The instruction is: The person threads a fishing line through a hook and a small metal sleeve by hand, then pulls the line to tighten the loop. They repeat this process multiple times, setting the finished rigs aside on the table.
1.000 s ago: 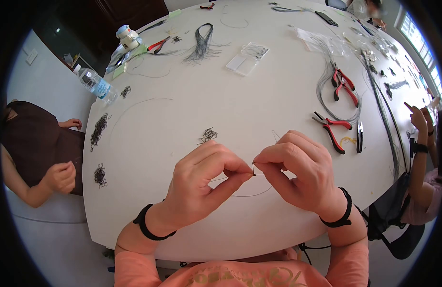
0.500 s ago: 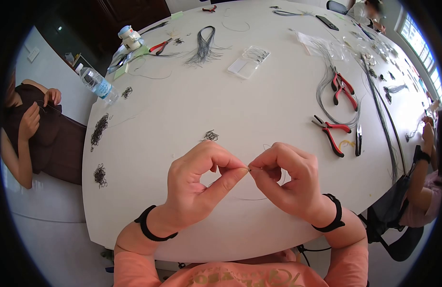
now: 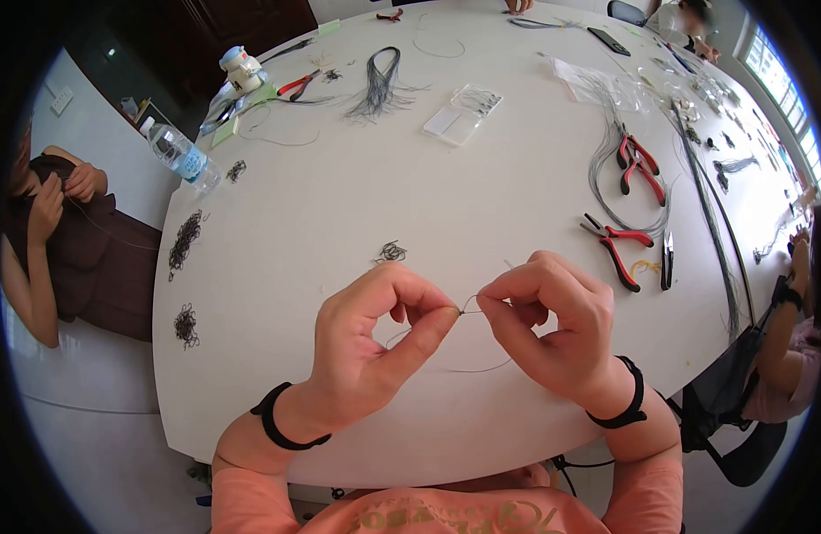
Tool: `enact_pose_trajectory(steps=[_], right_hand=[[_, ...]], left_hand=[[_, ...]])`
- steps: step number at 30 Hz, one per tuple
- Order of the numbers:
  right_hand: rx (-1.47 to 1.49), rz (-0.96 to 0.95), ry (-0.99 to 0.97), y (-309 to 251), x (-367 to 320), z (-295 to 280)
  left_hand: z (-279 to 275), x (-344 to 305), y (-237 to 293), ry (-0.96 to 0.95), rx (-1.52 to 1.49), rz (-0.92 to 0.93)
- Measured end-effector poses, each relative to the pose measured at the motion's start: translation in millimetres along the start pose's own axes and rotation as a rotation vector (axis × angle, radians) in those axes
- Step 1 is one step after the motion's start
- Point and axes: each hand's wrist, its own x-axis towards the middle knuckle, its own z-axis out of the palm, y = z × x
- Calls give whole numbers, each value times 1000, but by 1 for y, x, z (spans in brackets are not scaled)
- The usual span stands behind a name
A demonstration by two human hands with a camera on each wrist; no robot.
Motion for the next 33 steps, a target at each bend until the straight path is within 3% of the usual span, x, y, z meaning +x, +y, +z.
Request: enact_pose_trajectory(steps=[4,6,9,20,24,33], right_hand=[[-29,-27,5,-1,4,-8],[-226,-274,-31,-1,6,-14],[-304,-381,-51,-6,7,-18],[-300,-307,-170,-11,3,-16],[-253,-240,-192,-13,0,-13],[-250,-296,-157,-12,2,-13]], left_hand=[[0,1,-1,-35,-3,-30],[1,1,-1,-35,11,-31],[0,2,-2,-27,27,-32],[-1,3,-3,27,90,5],[0,5,-2,45,186,99],[3,6,-2,18,419,317]])
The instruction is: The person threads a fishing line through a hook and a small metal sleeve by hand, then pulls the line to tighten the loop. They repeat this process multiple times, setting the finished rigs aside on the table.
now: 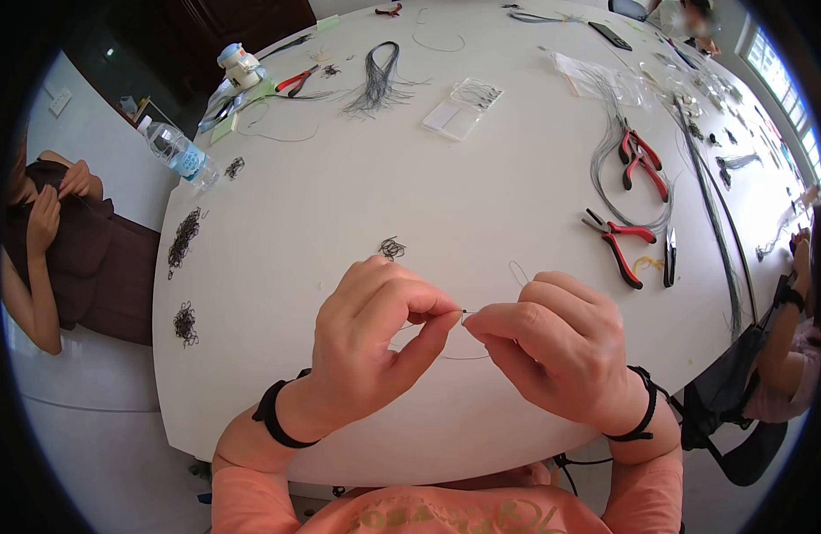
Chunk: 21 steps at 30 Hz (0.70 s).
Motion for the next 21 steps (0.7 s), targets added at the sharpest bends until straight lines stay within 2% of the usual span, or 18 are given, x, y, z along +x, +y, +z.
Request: enact_pose_trajectory(steps=[7,9,10,12,13,15,16,18,21], right_hand=[[73,56,-11,7,2,-7],[271,285,-108,6,2,-11],[270,285,-107,9,2,-12],[609,611,-258,15,0,-12],[607,610,-258,16,0,-11],[1026,875,-243,16,1,-7],[1025,874,-244,15,2,-5],[1134,909,-123,10,1,2],[1164,928,-111,8,-5,10]], left_hand=[[-2,2,1,-102,-96,30],[-3,2,1,-117,-142,20],[-3,2,2,-131,-186,8],[-3,1,2,-143,-240,-18],[-3,0,2,-155,-293,-44],[-2,-1,0,-129,-331,-49],[-1,-2,-1,-103,-368,-55],[1,-6,-2,-82,-433,-112],[2,-9,-2,-60,-516,-204]])
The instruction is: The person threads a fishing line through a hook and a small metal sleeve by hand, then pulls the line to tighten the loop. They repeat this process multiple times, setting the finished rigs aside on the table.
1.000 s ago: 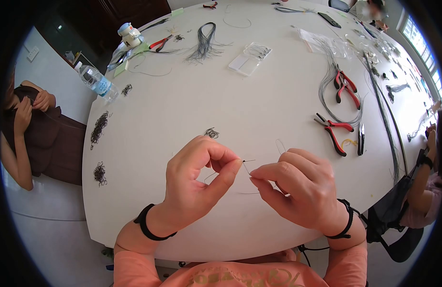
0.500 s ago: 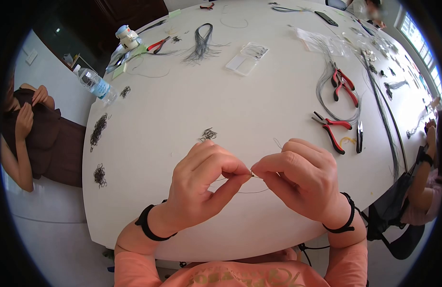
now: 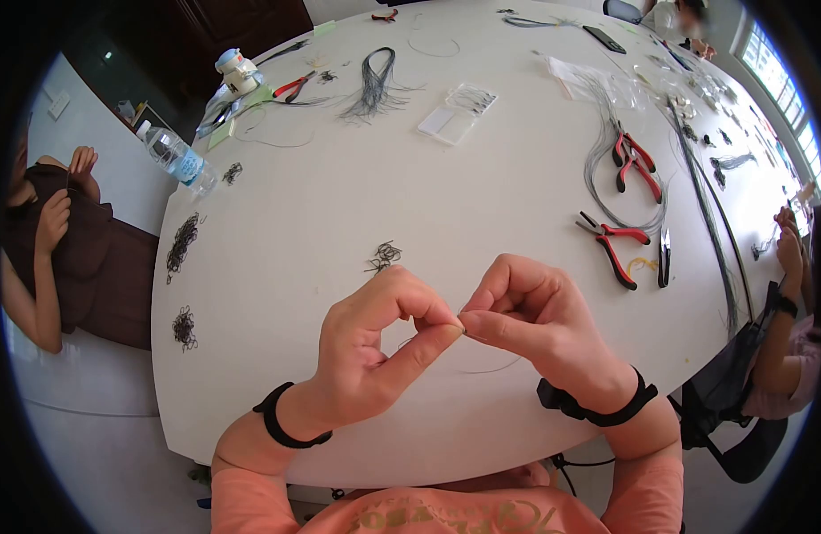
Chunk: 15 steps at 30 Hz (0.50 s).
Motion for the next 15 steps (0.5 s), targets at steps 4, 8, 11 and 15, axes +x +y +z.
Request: enact_pose_trajectory(steps=[4,8,11,15], right_hand=[[-233,-166,87,6,-4,9],[-559,-452,179,9,-5,14],[-603,-540,202,14,-3,16],[-717,-688,199,13,-2,17]], left_hand=[[2,-1,0,39,-20,-45],[6,-3,1,72,29,-43],[7,-2,2,137,86,0],[5,2,2,177,265,114]])
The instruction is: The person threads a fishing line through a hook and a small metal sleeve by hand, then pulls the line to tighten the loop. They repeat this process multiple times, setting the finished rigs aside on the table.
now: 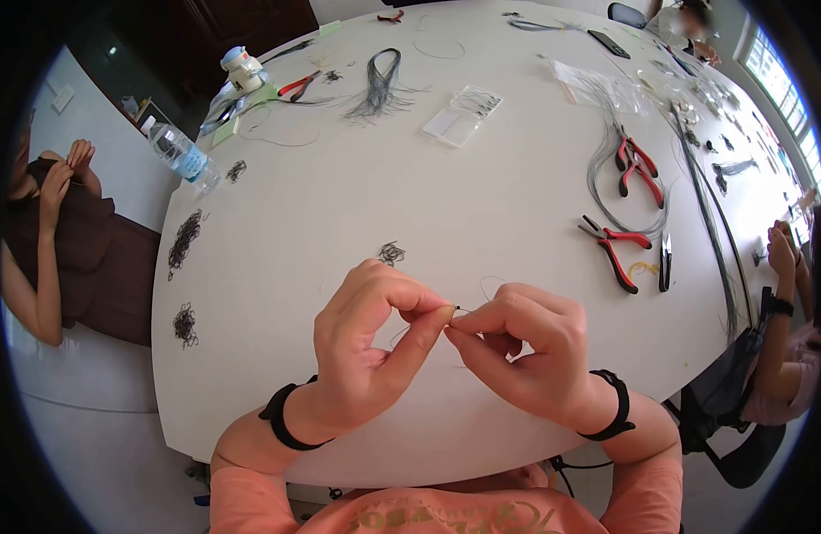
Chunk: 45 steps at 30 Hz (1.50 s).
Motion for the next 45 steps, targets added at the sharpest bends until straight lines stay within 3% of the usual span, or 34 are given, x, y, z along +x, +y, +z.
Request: enact_pose_trajectory(steps=[1,3,9,13,22,30,36,45], right_hand=[[0,-1,-2,1,0,0],[-216,-206,0,5,-1,1],[-459,-424,-38,5,3,-8],[-469,-455,-19,7,10,-16],[-357,-315,-46,4,15,-25],[68,157,-117,5,16,-29],[207,290,-99,13,9,-20],[68,182,-57,-1,4,-9]], left_hand=[[0,1,0,13,48,33],[-1,2,0,25,98,57],[-6,8,0,-13,339,223],[-4,9,-1,-35,384,290],[-6,7,1,-152,265,179],[-8,8,0,-160,70,123],[-4,5,-2,-86,-43,65],[-2,0,-2,-25,-115,-28]])
